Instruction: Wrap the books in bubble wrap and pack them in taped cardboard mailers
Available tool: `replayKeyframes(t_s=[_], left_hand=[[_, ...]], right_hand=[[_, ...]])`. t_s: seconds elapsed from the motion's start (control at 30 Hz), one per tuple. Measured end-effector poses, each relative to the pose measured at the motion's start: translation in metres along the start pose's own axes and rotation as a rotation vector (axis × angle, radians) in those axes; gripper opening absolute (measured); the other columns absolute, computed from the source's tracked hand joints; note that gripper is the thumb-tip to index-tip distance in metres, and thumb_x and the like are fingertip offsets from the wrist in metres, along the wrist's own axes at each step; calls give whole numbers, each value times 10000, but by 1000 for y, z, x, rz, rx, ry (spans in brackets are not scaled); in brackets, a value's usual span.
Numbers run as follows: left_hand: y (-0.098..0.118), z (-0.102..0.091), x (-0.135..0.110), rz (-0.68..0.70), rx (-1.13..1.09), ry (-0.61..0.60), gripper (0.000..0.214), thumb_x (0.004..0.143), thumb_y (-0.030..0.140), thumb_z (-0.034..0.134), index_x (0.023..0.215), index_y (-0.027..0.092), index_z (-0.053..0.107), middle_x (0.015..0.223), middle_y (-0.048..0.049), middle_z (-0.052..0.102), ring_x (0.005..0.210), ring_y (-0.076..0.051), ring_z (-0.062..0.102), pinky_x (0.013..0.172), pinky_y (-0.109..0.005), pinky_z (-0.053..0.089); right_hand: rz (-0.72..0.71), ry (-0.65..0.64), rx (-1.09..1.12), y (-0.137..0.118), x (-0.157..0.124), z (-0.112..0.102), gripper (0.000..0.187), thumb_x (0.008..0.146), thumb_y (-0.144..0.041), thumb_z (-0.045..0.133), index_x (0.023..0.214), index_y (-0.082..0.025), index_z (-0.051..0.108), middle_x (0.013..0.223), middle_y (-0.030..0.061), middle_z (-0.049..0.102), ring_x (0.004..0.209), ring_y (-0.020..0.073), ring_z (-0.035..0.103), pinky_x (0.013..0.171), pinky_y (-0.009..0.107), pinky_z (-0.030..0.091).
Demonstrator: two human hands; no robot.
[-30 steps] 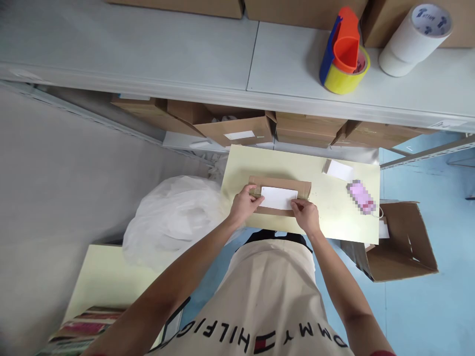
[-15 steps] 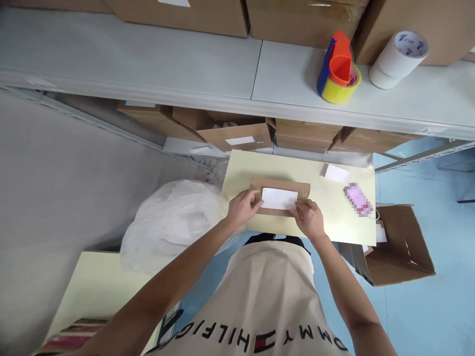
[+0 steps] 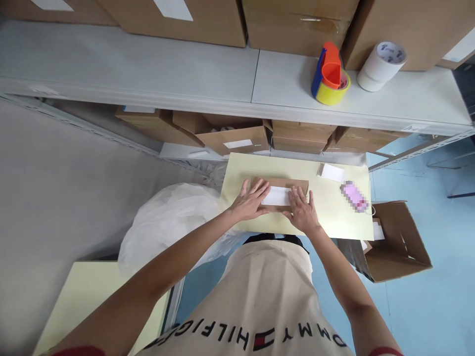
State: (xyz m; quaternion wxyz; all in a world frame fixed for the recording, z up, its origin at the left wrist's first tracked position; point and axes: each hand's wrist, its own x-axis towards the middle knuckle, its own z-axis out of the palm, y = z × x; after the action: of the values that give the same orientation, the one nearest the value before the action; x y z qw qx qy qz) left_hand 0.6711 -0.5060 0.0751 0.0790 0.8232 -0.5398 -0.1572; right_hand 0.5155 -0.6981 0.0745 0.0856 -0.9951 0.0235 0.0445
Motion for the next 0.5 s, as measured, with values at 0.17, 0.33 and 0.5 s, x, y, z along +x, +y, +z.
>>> replayKeyframes(t_s=[0.17,0.33,0.5], left_hand=[[3,2,-11,169,13,-3,765,840,556,617,1501,248,384,1584,-146,331,1485,-352,235,1177,-627,108],[-9,4,-24,154,55,-16,736,842,566,609,1495,306,389,1600,-118,307,1476,-357,252,1168,-631,125],[-16,0,-16,127,9,-17,741,862,576,561,1497,234,392,1562,-137,377,1465,-347,269,1185,-605,109]], right_hand=[[-112,-59,4,-18,-10,16,678,984,-533,350,1536,-143,302,1582,143,322,1471,315,298,1183,552,216],[-33,-22,-78,-4,-30,20,625,1006,-477,311,1535,-145,302,1566,152,357,1455,315,331,1169,594,211],[47,9,-101,2,-19,12,612,1009,-461,293,1521,-127,331,1562,171,366,1442,327,350,1160,597,218]])
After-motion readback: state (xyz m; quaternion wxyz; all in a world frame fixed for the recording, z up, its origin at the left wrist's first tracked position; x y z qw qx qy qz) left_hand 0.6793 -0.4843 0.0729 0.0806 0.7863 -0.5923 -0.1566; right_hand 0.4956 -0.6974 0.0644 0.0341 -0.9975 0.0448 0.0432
